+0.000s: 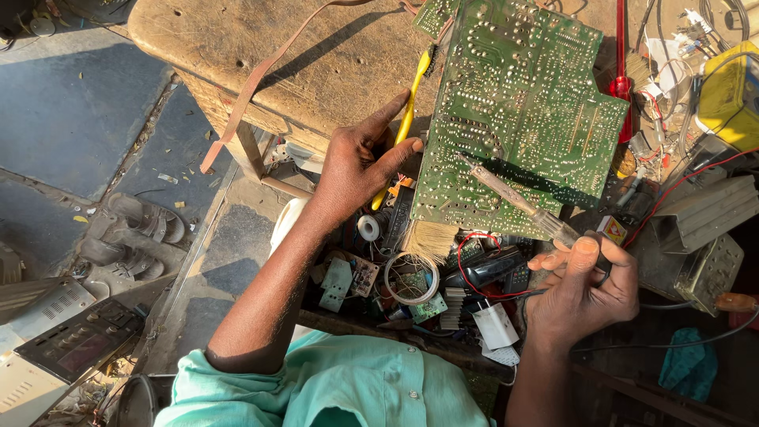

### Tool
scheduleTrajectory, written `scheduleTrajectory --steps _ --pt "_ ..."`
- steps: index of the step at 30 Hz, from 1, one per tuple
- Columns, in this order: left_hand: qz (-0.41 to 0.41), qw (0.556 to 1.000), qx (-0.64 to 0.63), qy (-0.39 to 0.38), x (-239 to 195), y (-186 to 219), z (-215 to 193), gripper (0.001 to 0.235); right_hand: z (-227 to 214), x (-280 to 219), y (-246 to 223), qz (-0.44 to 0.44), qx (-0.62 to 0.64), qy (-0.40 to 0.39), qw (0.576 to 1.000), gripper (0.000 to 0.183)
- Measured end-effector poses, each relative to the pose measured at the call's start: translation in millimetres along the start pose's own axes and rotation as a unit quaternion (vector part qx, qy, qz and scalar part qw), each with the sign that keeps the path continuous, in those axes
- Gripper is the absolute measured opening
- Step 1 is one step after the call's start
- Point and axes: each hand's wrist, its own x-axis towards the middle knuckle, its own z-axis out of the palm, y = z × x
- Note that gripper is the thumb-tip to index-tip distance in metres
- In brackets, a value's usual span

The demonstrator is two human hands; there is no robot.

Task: The person scrubs a green circuit board with a yellow toothbrush while holding a soldering iron in the other hand. The person repeatedly brushes the surface of the board and then sets the tools down.

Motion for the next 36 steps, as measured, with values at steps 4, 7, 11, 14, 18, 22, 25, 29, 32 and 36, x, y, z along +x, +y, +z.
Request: scheduleTrajectory --steps 4,7,11,14,18,22,25,29,32,36 --pt "0.014 0.999 0.035 0.003 2.2 0.0 1.8 0.064 -0.8 0.8 0.0 -0.014 0.005 -0.007 1.0 0.011" --pt "0.008 0.999 0.051 0.007 1.3 -0.4 1.5 0.063 0.8 0.1 -2.2 -0.002 0.021 0.006 1.0 0.009" --pt "0.007 0.999 0.035 0.004 0.6 -0.4 1.9 0.064 3.4 2.0 -4.8 -0.003 -0.023 -0.004 1.0 0.015" --pt "-0.003 0.999 0.037 0.006 0.3 -0.4 1.8 0.064 4.0 2.7 -7.3 -0.027 -0.05 -0.009 0.998 0.015" --pt "-0.009 0.999 0.036 0.004 -0.6 -1.2 1.9 0.063 3.4 3.9 -10.2 -0.061 -0.071 -0.023 0.995 0.015" --pt "0.005 0.999 0.037 0.01 -0.5 0.4 2.2 0.062 -0.6 13.6 -10.4 -0.023 -0.08 -0.028 0.996 0.013" --pt "0.026 0.997 0.074 0.03 -4.1 7.8 1.5 0.059 -3.8 23.3 -7.7 -0.012 -0.042 -0.063 0.997 0.014" --pt "0.085 0.982 0.159 0.049 -21.7 27.2 4.8 0.059 -5.5 26.4 -3.7 -0.007 -0.056 -0.062 0.997 0.012" --pt "0.114 0.967 0.226 0.001 -40.0 43.6 10.5 0.067 -5.2 24.0 -2.2 -0.001 -0.054 -0.055 0.997 0.011" --pt "0.106 0.924 0.359 -0.078 -52.2 56.2 29.6 0.08 -3.7 22.2 -1.0 0.003 -0.043 -0.046 0.998 0.009"
